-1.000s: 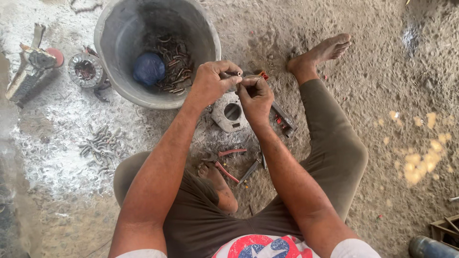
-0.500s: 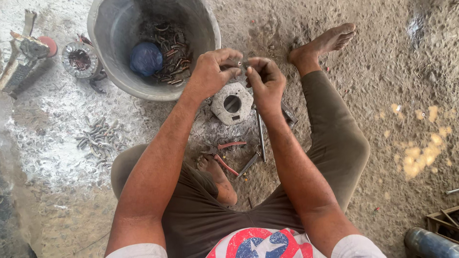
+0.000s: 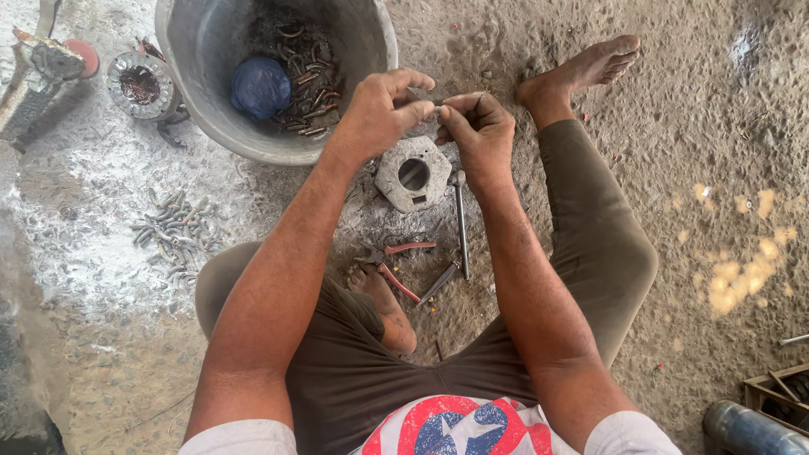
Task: The person sits on the floor and uses pliers and a hammer to manipulate small metal pieces on a concrete block. They repeatedly pick up pieces, adjust them with pliers, and strike them with a hammer, placing finished pieces into a bucket.
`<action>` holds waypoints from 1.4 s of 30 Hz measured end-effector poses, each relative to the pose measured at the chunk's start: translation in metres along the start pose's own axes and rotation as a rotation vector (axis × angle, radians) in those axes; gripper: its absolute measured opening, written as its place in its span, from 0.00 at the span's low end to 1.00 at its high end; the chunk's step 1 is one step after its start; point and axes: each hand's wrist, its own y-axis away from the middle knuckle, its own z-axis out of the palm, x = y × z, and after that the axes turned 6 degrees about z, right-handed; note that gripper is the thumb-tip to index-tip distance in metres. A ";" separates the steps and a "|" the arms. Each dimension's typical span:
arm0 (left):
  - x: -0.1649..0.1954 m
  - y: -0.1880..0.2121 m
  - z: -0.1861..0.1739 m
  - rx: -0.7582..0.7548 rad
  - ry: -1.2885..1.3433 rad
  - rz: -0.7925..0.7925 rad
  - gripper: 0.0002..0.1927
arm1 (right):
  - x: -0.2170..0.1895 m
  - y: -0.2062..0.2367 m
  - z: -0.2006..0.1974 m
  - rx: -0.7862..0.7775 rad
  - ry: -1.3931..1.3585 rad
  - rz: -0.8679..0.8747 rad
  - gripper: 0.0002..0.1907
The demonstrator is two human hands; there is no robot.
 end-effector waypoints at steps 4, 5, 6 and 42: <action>-0.015 -0.002 -0.007 0.159 -0.066 0.005 0.13 | 0.022 0.012 -0.007 0.057 0.233 -0.189 0.06; -0.020 -0.002 -0.007 0.201 -0.096 -0.027 0.12 | 0.034 0.017 -0.011 0.096 0.318 -0.238 0.07; -0.026 -0.001 -0.007 0.211 -0.101 -0.046 0.12 | 0.050 0.023 -0.012 0.104 0.412 -0.286 0.07; -0.032 0.002 -0.019 -0.019 -0.414 -0.119 0.14 | 0.098 0.053 0.057 -0.309 1.296 0.173 0.15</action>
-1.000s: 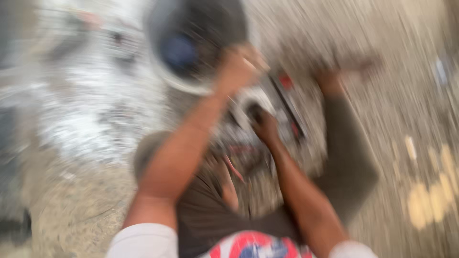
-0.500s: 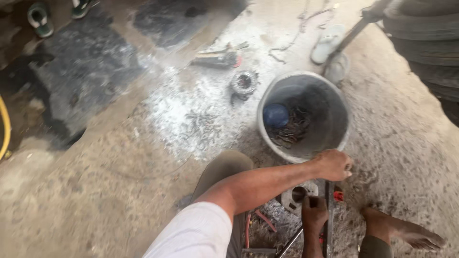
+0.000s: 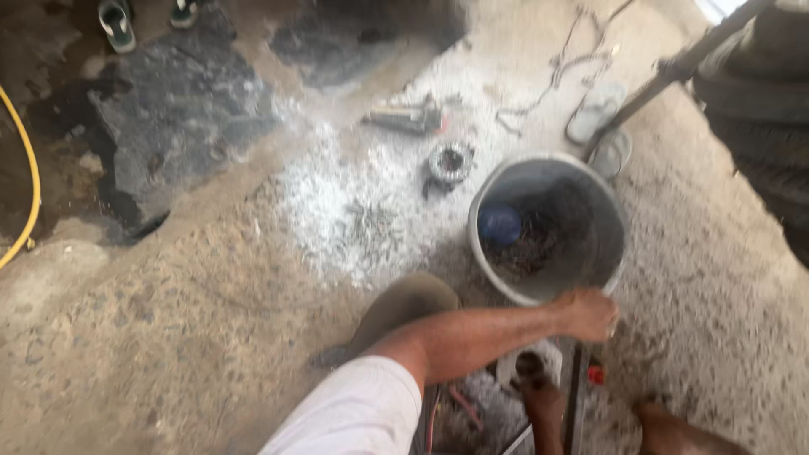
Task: The person sits on the floor and uses pliers and a hammer to manipulate small metal pieces on a concrete block. They repeatedly pick up pieces, adjust them with pliers, and strike them with a hammer, placing finished pieces into a bucket.
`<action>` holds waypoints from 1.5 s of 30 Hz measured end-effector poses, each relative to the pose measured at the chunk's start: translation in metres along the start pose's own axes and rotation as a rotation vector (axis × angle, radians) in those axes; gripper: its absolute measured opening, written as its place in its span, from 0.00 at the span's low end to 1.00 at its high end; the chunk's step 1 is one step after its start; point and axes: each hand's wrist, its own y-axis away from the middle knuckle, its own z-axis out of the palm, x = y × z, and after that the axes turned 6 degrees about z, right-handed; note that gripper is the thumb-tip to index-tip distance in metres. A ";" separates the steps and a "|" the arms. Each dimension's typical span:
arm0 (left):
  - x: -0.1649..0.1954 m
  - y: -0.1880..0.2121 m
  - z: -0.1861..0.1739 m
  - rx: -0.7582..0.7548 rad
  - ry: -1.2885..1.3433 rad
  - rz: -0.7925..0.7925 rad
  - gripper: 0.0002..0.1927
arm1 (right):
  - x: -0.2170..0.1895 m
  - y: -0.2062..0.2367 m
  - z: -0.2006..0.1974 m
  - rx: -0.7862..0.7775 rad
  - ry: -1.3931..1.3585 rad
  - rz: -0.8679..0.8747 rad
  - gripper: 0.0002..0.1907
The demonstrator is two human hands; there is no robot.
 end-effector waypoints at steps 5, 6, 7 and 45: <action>-0.001 0.009 0.020 -0.215 -0.315 -0.048 0.07 | 0.016 -0.020 -0.013 0.280 -0.289 -0.076 0.09; -0.002 0.012 0.026 -0.227 -0.341 -0.050 0.09 | 0.018 -0.025 -0.019 0.257 -0.541 -0.082 0.07; -0.003 0.015 0.032 -0.253 -0.352 -0.011 0.10 | 0.023 -0.027 -0.026 0.281 -0.574 -0.028 0.06; -0.011 0.334 -0.238 0.942 0.291 -0.495 0.10 | 0.006 0.019 -0.027 0.204 0.032 -0.185 0.19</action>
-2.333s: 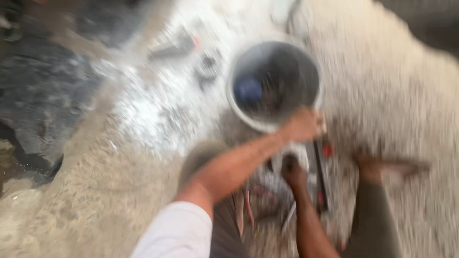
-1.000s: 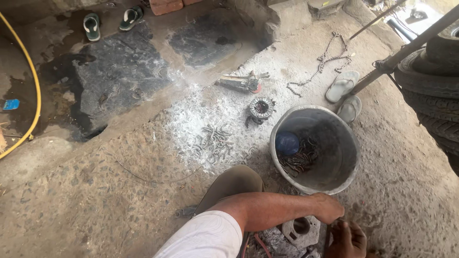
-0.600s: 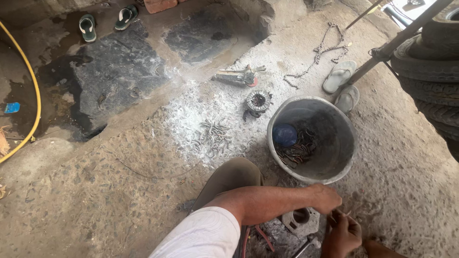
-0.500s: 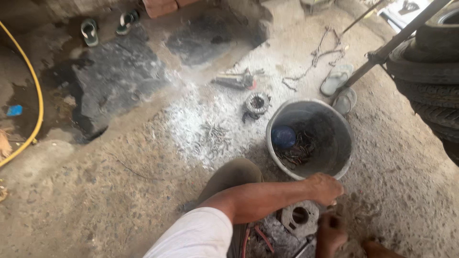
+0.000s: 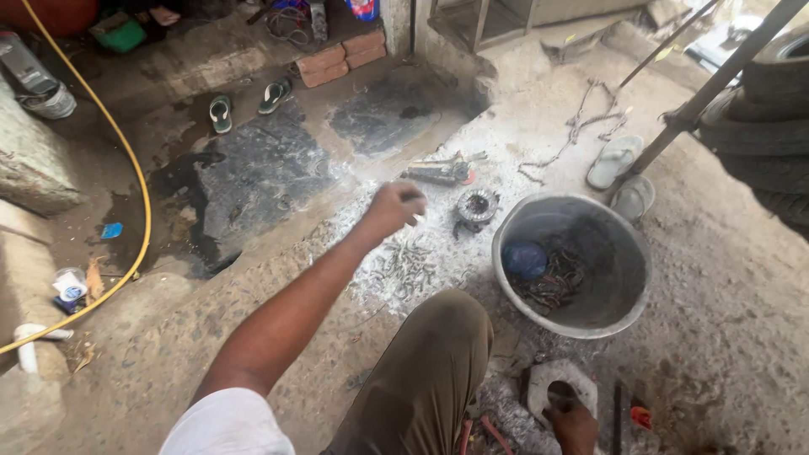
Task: The person sits on the floor and uses pliers and a hammer to manipulate small metal pieces on a concrete block. They repeatedly pick up pieces, adjust them with pliers, and strike them with a hammer, placing finished pieces into a bucket.
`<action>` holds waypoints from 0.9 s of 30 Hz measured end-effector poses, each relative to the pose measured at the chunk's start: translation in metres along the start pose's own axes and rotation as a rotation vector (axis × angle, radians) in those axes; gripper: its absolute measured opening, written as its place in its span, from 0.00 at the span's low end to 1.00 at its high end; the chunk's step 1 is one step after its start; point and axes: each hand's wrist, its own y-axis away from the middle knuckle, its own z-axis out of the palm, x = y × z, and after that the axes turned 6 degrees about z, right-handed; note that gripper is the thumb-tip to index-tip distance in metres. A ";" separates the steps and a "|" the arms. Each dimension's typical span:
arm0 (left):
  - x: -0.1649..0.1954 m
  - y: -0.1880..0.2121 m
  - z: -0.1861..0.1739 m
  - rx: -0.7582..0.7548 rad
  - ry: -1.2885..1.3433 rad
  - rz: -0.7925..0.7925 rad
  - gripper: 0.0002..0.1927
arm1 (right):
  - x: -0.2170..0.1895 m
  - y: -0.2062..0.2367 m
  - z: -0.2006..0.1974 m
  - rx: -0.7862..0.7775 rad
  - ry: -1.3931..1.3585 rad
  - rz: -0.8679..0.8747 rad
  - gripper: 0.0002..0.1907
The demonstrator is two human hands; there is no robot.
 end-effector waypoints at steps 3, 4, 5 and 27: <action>-0.003 0.024 -0.020 0.014 0.106 -0.041 0.11 | 0.009 0.004 0.013 0.080 -0.104 -0.010 0.22; -0.004 0.030 -0.018 0.024 0.097 -0.048 0.11 | 0.011 0.004 0.016 0.148 -0.209 -0.008 0.21; -0.005 0.034 -0.014 0.030 0.087 -0.051 0.11 | 0.013 0.004 0.018 0.220 -0.315 0.001 0.21; 0.003 0.039 0.339 -0.618 -0.355 0.429 0.19 | 0.024 -0.007 0.037 0.125 -0.167 0.138 0.14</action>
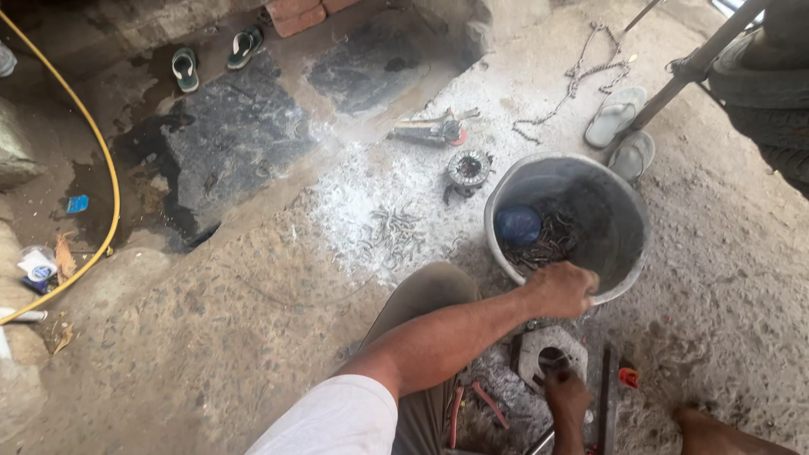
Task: The person sits on the floor and uses pliers and a hammer to manipulate small metal pieces on a concrete block. They repeatedly pick up pieces, adjust them with pliers, and strike them with a hammer, placing finished pieces into a bucket.
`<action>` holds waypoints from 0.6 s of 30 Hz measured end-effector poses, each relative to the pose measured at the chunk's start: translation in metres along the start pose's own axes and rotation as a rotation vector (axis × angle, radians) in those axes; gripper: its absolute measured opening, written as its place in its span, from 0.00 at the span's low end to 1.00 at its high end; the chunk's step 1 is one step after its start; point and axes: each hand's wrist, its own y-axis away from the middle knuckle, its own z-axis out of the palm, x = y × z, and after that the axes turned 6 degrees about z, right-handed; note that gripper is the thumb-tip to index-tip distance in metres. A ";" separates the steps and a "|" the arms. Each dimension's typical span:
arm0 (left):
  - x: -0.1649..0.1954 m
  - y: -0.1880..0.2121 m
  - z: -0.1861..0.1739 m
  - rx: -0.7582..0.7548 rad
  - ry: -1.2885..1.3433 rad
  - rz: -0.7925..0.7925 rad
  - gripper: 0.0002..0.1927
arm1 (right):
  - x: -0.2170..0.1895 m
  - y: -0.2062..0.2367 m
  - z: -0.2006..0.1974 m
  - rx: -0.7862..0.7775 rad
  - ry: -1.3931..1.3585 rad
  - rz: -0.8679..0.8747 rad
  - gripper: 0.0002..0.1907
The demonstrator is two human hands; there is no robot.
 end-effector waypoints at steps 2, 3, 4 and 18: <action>-0.005 -0.002 0.005 -0.027 -0.089 0.032 0.16 | 0.001 -0.003 0.001 -0.109 0.084 0.100 0.13; -0.007 -0.004 0.004 -0.041 -0.142 0.049 0.15 | 0.002 -0.004 0.002 -0.030 0.053 0.017 0.12; -0.008 -0.005 0.003 -0.003 -0.122 0.052 0.15 | 0.003 -0.005 0.003 0.043 0.027 -0.060 0.12; -0.001 -0.002 -0.001 -0.302 -0.157 -0.007 0.14 | -0.020 -0.003 0.002 -0.053 0.181 0.033 0.11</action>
